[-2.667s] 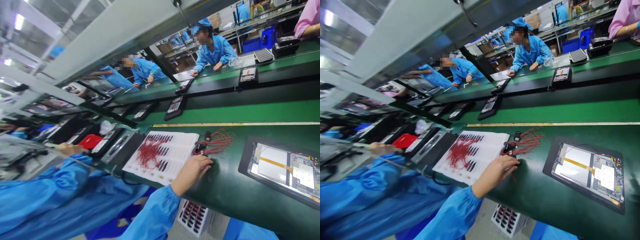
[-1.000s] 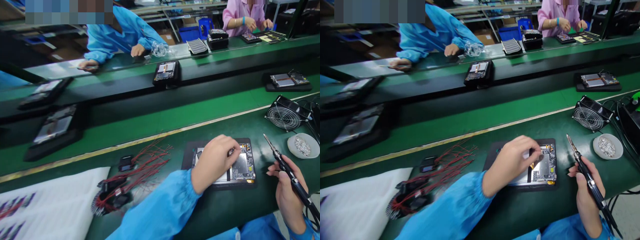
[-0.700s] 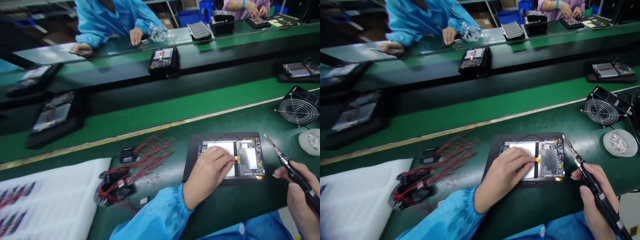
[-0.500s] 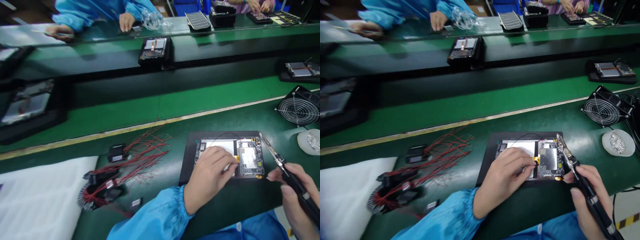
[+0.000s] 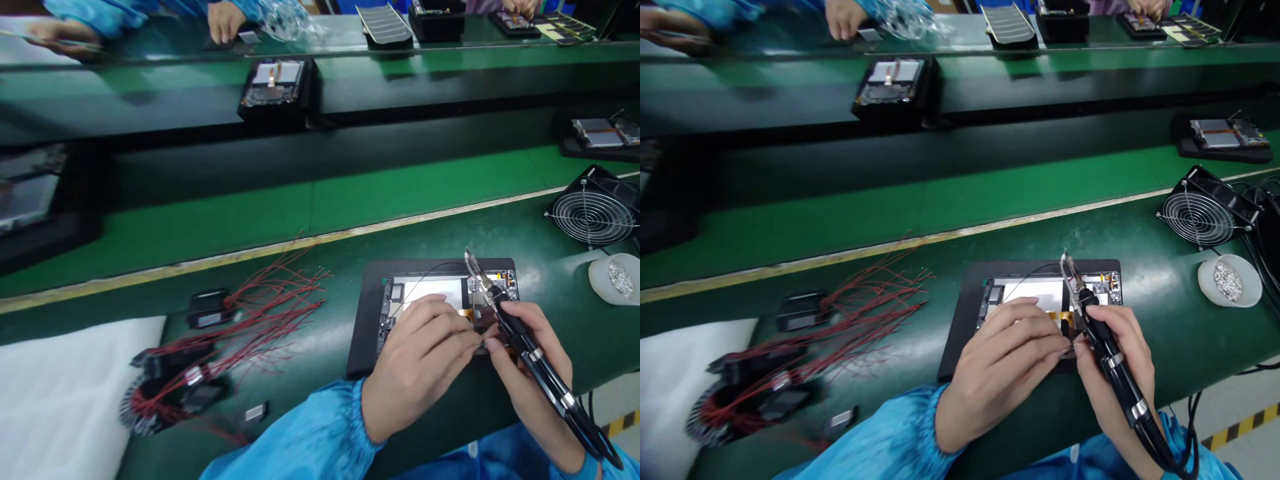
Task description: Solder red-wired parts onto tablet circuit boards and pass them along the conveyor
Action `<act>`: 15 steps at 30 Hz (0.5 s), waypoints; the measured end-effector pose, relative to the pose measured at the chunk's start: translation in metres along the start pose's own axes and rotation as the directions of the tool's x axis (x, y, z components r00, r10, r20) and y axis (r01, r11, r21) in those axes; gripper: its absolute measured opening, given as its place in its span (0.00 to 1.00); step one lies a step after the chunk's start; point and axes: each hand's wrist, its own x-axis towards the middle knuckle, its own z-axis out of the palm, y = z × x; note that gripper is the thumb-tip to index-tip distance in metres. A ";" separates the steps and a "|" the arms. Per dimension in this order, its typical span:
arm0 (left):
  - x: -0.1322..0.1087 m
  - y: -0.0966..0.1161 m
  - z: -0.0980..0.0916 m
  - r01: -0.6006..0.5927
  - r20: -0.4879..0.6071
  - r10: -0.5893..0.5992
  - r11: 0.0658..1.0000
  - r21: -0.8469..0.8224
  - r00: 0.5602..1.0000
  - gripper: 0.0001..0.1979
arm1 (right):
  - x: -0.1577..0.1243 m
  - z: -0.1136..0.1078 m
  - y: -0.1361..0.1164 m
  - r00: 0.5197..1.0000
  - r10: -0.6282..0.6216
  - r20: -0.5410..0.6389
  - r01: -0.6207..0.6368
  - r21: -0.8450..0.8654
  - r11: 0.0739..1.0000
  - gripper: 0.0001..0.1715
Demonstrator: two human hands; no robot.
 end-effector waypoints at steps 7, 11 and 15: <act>0.002 -0.004 0.002 0.137 0.010 -0.137 0.983 -0.123 0.991 0.03 | 0.001 -0.002 -0.002 0.999 -0.037 0.001 0.037 0.009 0.999 0.19; 0.005 0.000 0.001 0.249 0.056 -0.242 0.950 -0.191 0.969 0.05 | 0.002 -0.001 -0.001 0.996 -0.085 0.001 0.085 -0.022 0.996 0.20; 0.005 0.001 0.001 0.284 0.071 -0.275 0.937 -0.204 0.959 0.06 | 0.002 -0.004 -0.002 0.994 -0.111 0.015 0.111 -0.067 0.992 0.20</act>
